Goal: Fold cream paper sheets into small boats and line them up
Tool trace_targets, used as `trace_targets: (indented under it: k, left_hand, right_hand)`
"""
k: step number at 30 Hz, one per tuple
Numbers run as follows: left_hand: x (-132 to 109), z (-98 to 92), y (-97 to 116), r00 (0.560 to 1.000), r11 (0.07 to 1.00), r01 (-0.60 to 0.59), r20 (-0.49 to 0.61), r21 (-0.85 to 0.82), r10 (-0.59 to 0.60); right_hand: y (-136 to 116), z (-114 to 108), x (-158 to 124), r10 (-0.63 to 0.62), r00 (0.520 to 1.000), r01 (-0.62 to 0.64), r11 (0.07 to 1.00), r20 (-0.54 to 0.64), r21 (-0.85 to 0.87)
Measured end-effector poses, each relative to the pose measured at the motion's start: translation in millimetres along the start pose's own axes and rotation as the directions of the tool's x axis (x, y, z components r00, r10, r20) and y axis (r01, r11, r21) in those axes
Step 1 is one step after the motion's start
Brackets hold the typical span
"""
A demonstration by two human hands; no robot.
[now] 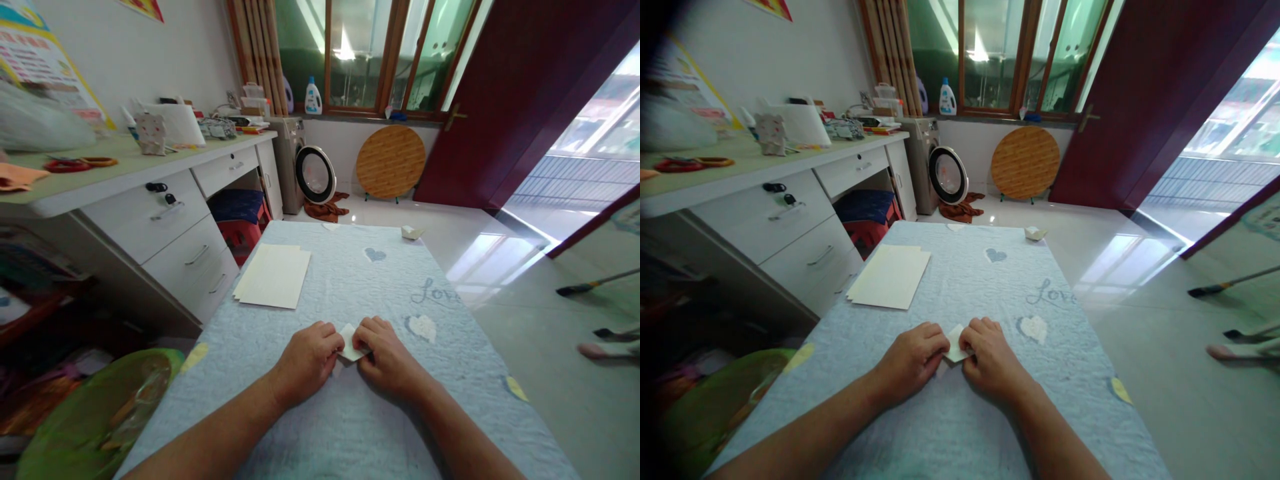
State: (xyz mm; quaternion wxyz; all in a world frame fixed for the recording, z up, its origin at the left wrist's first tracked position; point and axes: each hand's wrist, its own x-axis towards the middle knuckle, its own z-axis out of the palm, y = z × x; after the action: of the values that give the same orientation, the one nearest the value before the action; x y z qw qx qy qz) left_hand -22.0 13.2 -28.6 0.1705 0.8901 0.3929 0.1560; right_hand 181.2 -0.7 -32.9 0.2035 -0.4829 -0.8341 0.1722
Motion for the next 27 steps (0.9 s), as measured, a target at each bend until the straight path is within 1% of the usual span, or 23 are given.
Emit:
trace_targets:
  k: [4, 9, 12, 17, 22, 27]
  left_hand:
    - [0, 0.7, -1, 0.998, 0.997, 0.06, 0.019, -0.056, -0.059]
    - [3, -1.8, -1, 0.984, 0.983, 0.175, 0.031, -0.052, -0.174]
    - [4, -3.3, 0, 0.977, 0.976, 0.211, 0.03, -0.056, -0.209]
    - [5, -2.6, 2, 0.972, 0.971, 0.237, 0.009, -0.021, -0.236]
    - [8, 2.4, 3, 0.967, 0.964, 0.255, -0.001, 0.078, -0.256]
    - [9, 5.9, 5, 0.959, 0.943, 0.28, -0.004, 0.178, -0.284]
  right_hand:
    - [5, -9, -1, 0.02, 0.999, -0.022, 0.998, 0.042, 0.064]
    - [10, -13, -1, 0.147, 0.988, -0.15, 0.983, 0.04, 0.105]
    - [11, -13, 0, 0.207, 0.977, -0.211, 0.972, 0.051, 0.099]
    - [8, -12, 3, 0.263, 0.964, -0.263, 0.965, 0.044, 0.01]
    - [5, -6, 4, 0.302, 0.953, -0.301, 0.948, 0.001, -0.099]
    - [4, -3, 5, 0.323, 0.946, -0.321, 0.936, -0.014, -0.146]
